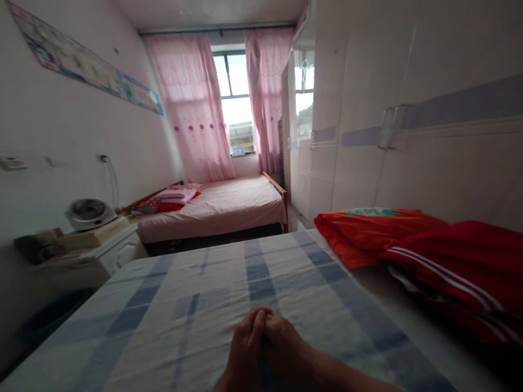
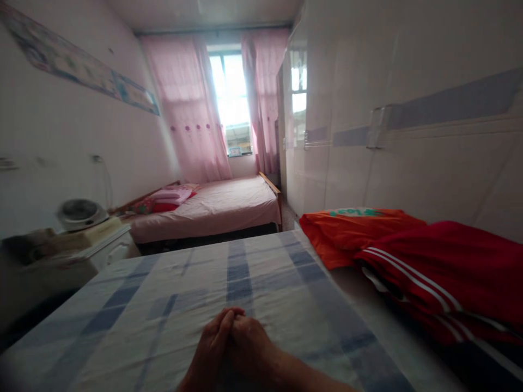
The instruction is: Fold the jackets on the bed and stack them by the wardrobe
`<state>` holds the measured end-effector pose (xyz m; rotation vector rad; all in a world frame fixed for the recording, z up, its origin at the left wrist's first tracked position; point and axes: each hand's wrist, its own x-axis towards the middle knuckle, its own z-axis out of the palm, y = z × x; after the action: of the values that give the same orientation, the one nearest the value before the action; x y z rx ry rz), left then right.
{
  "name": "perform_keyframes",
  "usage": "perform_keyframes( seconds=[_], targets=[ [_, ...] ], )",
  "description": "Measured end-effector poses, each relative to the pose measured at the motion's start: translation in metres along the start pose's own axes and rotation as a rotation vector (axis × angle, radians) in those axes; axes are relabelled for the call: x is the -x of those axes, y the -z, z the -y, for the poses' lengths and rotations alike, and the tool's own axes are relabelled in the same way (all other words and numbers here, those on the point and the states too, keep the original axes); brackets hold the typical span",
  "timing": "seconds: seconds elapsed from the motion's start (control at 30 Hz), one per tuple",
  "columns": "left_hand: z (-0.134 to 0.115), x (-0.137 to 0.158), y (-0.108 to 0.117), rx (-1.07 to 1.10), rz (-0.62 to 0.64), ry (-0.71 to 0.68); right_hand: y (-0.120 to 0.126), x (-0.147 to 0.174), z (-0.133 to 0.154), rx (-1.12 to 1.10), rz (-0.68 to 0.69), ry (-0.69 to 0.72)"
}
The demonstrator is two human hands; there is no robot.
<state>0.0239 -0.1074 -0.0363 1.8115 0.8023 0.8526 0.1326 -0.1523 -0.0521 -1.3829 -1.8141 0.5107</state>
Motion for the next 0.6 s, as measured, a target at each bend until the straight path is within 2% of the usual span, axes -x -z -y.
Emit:
perform_keyframes(
  seconds=[0.17, 0.23, 0.3, 0.37, 0.4, 0.5, 0.57, 0.6],
  targets=[
    [0.010, -0.002, 0.006, -0.010, 0.030, 0.007, -0.003, -0.002, -0.005, 0.155, 0.049, 0.049],
    [0.014, -0.003, 0.008, -0.002, 0.058, -0.018, 0.007, -0.002, 0.000, 0.152, 0.078, 0.084],
    [0.018, -0.005, 0.010, 0.014, 0.075, -0.026, 0.029, -0.001, 0.008, 0.157, 0.085, 0.101],
    [0.022, -0.006, 0.010, 0.021, 0.073, 0.029, 0.069, 0.001, 0.015, 0.223, 0.000, 0.050],
    [0.024, -0.006, 0.009, 0.021, 0.063, 0.066, 0.094, 0.003, 0.017, 0.283, -0.088, -0.010],
    [0.028, -0.007, 0.008, 0.019, 0.054, 0.114, 0.187, 0.016, 0.013, 0.532, -0.375, -0.166],
    [0.030, -0.006, 0.007, 0.023, 0.062, 0.105, 0.250, 0.035, 0.002, 0.855, -0.628, -0.384],
    [0.030, -0.006, 0.007, 0.027, 0.065, 0.103, 0.278, 0.049, -0.004, 0.917, -0.713, -0.469]
  ],
)
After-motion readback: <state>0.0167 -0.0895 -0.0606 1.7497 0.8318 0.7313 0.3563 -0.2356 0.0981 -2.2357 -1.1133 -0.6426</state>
